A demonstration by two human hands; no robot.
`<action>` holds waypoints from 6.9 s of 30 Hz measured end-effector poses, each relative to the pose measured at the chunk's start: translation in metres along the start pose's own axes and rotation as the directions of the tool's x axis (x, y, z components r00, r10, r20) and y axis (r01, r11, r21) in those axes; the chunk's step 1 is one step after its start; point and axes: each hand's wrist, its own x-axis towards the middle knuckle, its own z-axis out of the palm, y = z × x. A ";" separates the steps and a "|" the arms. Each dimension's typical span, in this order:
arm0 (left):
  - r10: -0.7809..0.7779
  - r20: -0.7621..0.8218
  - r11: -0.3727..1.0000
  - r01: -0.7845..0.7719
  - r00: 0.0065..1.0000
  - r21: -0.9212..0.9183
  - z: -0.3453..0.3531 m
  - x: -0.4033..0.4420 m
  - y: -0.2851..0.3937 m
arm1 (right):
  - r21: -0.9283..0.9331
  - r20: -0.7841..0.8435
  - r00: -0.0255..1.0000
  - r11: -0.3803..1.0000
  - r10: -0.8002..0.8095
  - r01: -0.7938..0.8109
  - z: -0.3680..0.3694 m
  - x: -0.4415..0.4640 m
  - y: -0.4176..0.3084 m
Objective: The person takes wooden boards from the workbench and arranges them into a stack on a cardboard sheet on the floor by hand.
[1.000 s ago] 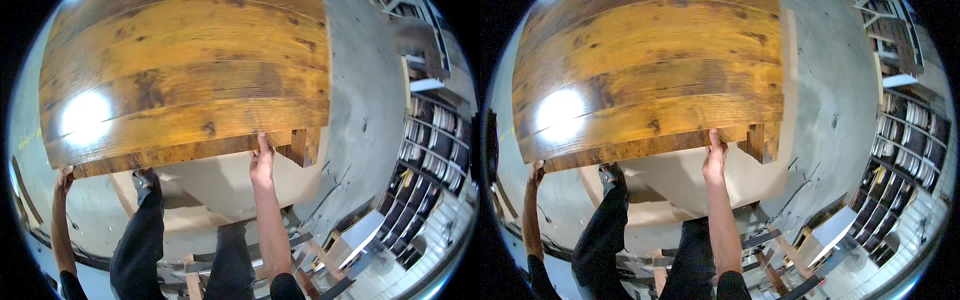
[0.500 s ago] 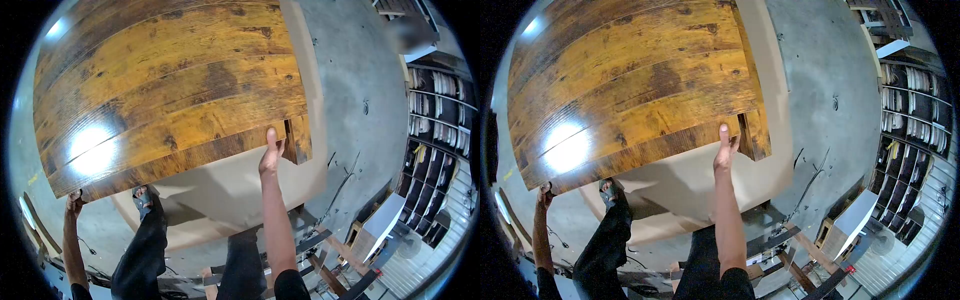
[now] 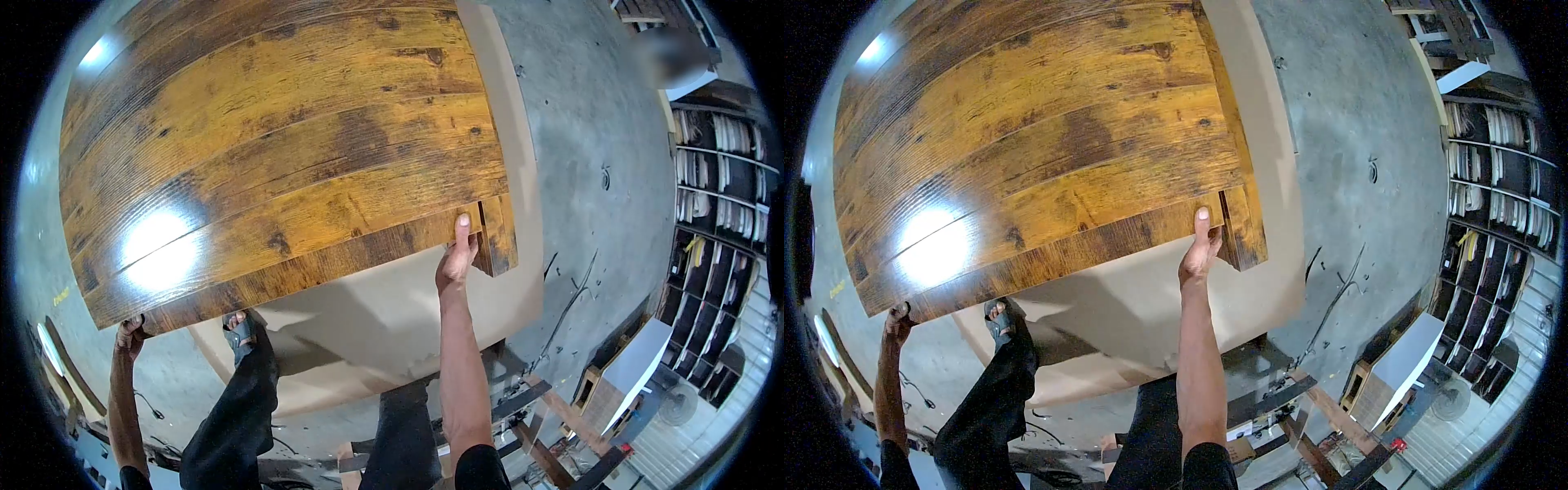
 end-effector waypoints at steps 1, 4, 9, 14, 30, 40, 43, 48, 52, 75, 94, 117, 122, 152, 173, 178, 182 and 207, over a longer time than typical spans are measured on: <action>0.005 0.036 1.000 -0.006 0.999 0.018 0.002 0.001 0.000 | -0.001 -0.007 1.000 1.000 -0.006 0.006 -0.001 0.000 -0.002; -0.030 0.045 0.997 0.027 0.999 0.067 0.003 -0.003 0.005 | 0.033 -0.002 1.000 0.999 -0.022 0.022 -0.003 0.008 0.009; 0.058 0.030 0.993 -0.061 0.998 0.103 0.016 -0.006 0.000 | 0.215 0.031 0.999 0.977 -0.017 0.010 0.023 -0.029 0.000; 0.032 -0.007 0.989 -0.030 0.999 0.144 0.028 -0.008 0.009 | 0.387 -0.036 0.994 0.919 0.101 -0.079 0.051 -0.055 -0.005; 0.098 -0.404 0.853 0.133 0.910 0.505 0.132 -0.281 -0.085 | 0.250 0.329 0.886 0.874 0.327 -0.416 0.039 -0.078 -0.005; -0.106 -0.515 0.979 0.179 0.850 0.094 0.355 -0.626 -0.242 | -0.327 0.850 0.527 0.775 -0.010 0.541 -0.253 -0.186 -0.132; -0.103 -0.585 0.952 0.251 0.804 0.177 0.353 -0.650 -0.301 | -0.441 0.759 0.630 0.841 0.163 0.314 -0.395 -0.196 -0.155; 0.118 -0.478 0.961 0.021 0.870 0.276 0.443 -0.687 -0.295 | -0.865 0.344 0.764 0.501 0.546 0.032 -0.593 -0.161 -0.157; 0.140 -0.501 0.969 -0.014 0.854 0.246 0.486 -0.707 -0.271 | -0.541 0.449 0.608 0.741 0.655 -0.398 -0.658 -0.125 -0.163; 0.068 -0.790 0.941 -0.223 -0.609 0.253 0.640 -1.020 -0.485 | -0.419 0.399 -0.127 0.304 0.908 0.856 -0.259 -0.195 -0.198; -0.328 -0.795 0.938 -0.077 -0.510 -0.338 0.810 -1.080 -0.708 | -0.010 0.293 -0.769 0.806 0.568 0.592 -0.504 -0.714 -0.230; -0.779 -0.573 0.151 -0.964 -0.253 0.220 0.695 -1.083 -0.650 | -0.519 -0.106 -0.680 0.543 0.726 0.660 -0.765 -0.886 -0.044; -0.814 -0.565 0.020 -0.979 -0.133 0.203 0.731 -1.075 -0.675 | -0.393 -0.125 -0.419 0.343 0.899 0.853 -0.782 -0.798 -0.121; -0.912 -0.127 0.394 -0.919 -0.389 -0.016 0.983 -0.988 -0.712 | 0.270 -0.401 -0.026 0.146 0.916 0.952 -0.745 -0.732 -0.074; -0.877 -0.009 0.438 -0.792 -0.480 -0.426 1.011 -0.935 -0.823 | 0.805 -0.257 -0.941 0.588 0.220 -0.082 -0.687 -0.898 0.083; -0.741 -0.395 0.667 -0.665 -0.543 -0.337 1.043 -0.960 -0.838 | 0.804 -0.323 -0.896 0.587 0.304 -0.091 -0.690 -0.873 0.055; -0.680 -0.432 0.667 -0.256 -0.592 -0.699 1.052 -1.024 -0.780 | 0.770 -0.479 -0.779 0.619 0.404 -0.153 -0.688 -0.850 0.033; -0.729 -0.317 0.623 -0.395 -0.607 -0.675 1.107 -0.975 -0.868 | 0.722 -0.671 -0.525 0.622 0.523 -0.303 -0.681 -0.880 0.026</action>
